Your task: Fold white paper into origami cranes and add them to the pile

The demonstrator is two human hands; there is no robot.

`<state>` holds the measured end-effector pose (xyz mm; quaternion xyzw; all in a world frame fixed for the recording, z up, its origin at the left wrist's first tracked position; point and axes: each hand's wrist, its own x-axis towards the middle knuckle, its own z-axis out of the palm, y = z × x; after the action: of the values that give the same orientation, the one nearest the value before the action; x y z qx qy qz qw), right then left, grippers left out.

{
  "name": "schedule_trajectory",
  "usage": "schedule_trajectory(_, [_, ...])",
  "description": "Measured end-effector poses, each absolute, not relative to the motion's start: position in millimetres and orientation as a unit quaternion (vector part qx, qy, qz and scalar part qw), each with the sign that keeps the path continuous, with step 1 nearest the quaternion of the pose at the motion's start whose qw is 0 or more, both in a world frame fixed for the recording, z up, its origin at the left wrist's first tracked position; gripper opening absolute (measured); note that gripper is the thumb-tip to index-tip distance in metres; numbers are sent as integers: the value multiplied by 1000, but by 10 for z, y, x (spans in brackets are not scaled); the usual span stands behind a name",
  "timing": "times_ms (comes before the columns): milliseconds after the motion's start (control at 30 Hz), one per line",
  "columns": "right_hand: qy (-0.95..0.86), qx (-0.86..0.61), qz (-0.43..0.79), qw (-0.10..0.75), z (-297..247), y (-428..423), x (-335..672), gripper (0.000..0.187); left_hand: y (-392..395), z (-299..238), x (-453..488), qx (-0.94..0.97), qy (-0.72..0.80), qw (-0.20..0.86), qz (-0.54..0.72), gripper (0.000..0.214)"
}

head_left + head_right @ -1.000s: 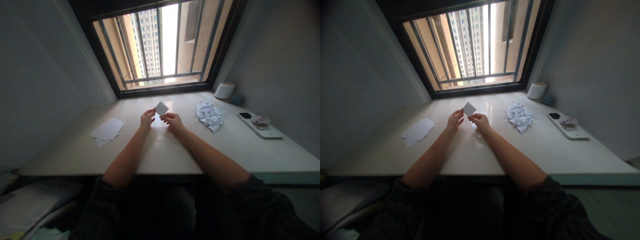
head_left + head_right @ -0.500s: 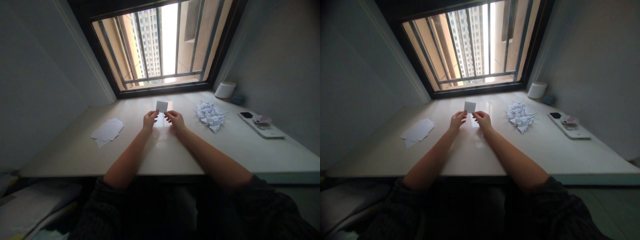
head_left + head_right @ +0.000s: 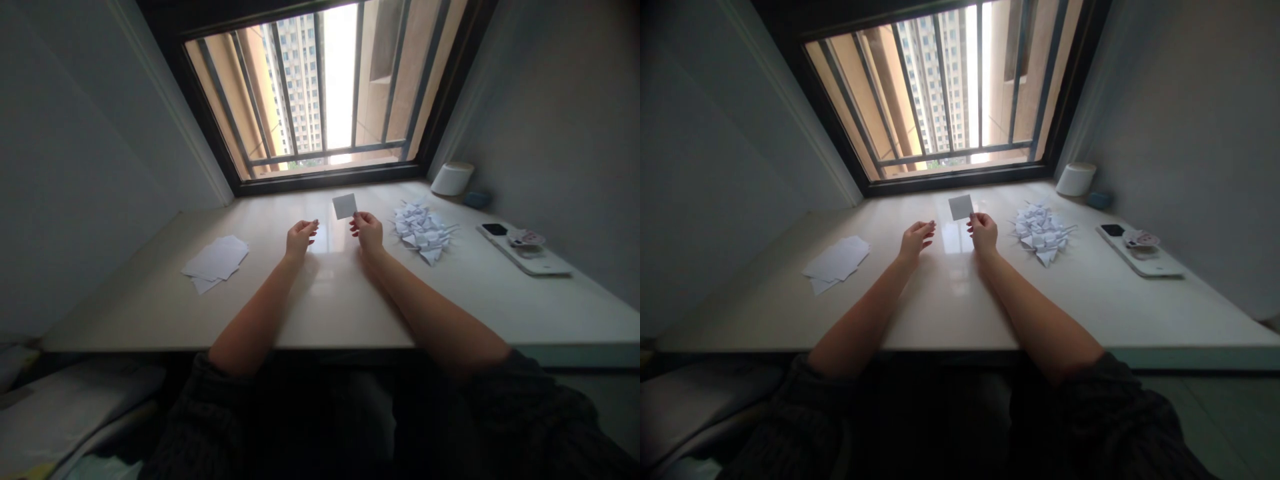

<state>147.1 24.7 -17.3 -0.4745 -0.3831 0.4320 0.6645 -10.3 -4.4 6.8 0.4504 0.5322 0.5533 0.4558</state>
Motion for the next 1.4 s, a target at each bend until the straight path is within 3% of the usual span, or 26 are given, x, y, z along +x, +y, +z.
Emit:
schedule_trajectory(333, [-595,-483,315,560,-217,182,1430,20,-7,93,-85,483,485,474,554,62])
schedule_trajectory(533, [-617,-486,285,550,-221,197,1423,21,-8,31,-91,524,501,421,545,49])
schedule_trajectory(833, [-529,-466,369,606,-223,214,1406,24,-9,-15,-99,504,439,545,506,52])
schedule_trajectory(1000, [-537,-431,362,628,-144,167,1410,28,7,-8,-124,448,463,542,539,49])
schedule_trajectory(1233, [-658,-361,372,546,-96,68,1400,39,2,57,-167,425,472,527,564,40])
schedule_trajectory(1400, [-647,-371,379,548,-128,95,1395,35,3,63,-162,452,481,502,559,40])
